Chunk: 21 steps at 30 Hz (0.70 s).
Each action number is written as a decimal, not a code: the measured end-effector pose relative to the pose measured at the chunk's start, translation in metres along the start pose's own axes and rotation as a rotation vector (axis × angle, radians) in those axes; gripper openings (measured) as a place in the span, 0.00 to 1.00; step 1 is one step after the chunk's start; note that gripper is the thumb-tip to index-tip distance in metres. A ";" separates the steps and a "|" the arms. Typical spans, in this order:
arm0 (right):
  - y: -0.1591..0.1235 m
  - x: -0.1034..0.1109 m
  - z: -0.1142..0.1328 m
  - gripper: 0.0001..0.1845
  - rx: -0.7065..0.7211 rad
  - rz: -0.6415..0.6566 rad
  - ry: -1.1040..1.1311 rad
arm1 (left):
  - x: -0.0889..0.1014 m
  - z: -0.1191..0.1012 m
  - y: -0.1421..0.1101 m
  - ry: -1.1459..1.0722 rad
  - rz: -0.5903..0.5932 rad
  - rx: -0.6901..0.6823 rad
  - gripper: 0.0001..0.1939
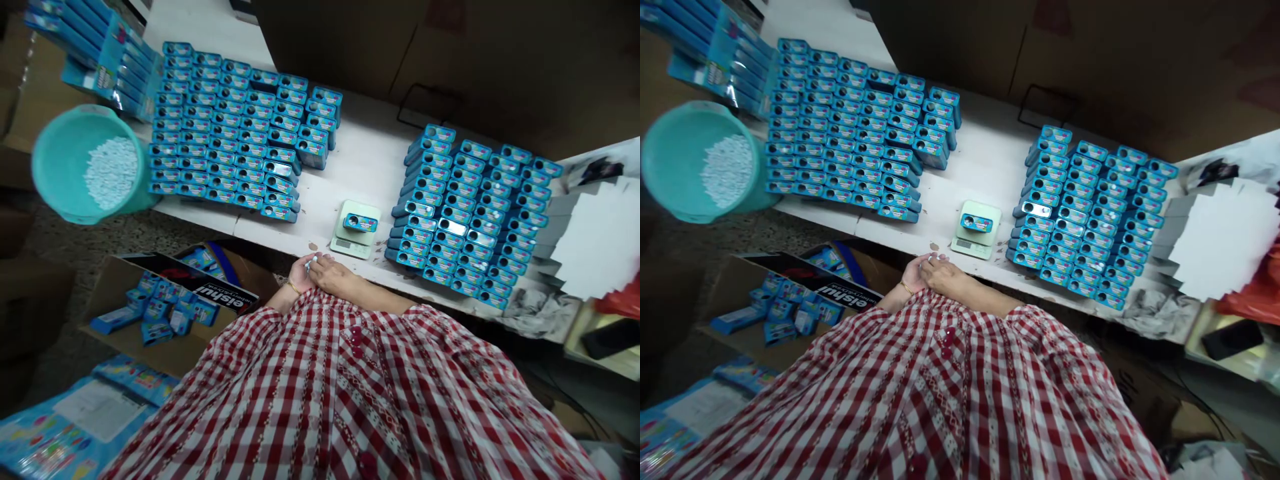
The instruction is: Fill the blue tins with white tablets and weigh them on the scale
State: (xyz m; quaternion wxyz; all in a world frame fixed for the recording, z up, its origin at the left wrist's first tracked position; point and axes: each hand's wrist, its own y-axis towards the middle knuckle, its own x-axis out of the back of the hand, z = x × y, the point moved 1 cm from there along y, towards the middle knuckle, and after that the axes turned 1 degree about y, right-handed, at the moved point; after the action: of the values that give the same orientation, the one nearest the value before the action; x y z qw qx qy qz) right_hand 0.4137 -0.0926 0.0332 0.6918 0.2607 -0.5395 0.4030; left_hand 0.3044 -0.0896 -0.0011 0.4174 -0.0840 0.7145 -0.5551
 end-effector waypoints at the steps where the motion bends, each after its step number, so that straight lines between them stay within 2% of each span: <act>1: 0.000 0.000 0.000 0.09 0.011 -0.002 -0.003 | 0.001 0.000 0.001 0.002 0.008 -0.003 0.10; 9: -0.004 0.002 -0.001 0.09 0.031 -0.027 0.066 | -0.002 0.000 0.003 0.021 -0.034 0.021 0.09; 17: -0.004 0.004 -0.004 0.10 0.050 -0.033 0.094 | -0.005 0.000 0.002 0.057 -0.070 0.051 0.15; 19: -0.010 0.007 -0.008 0.12 0.083 -0.090 0.141 | -0.007 -0.001 0.002 0.054 -0.092 0.059 0.14; 21: -0.023 0.008 -0.015 0.13 0.026 -0.229 0.214 | -0.008 -0.003 0.002 0.041 -0.099 0.056 0.14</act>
State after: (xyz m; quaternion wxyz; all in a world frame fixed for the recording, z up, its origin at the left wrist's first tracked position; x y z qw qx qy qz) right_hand 0.4413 -0.0907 0.0386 0.7832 0.2850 -0.4243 0.3540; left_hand 0.3081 -0.0819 0.0012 0.3768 -0.0962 0.7020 -0.5967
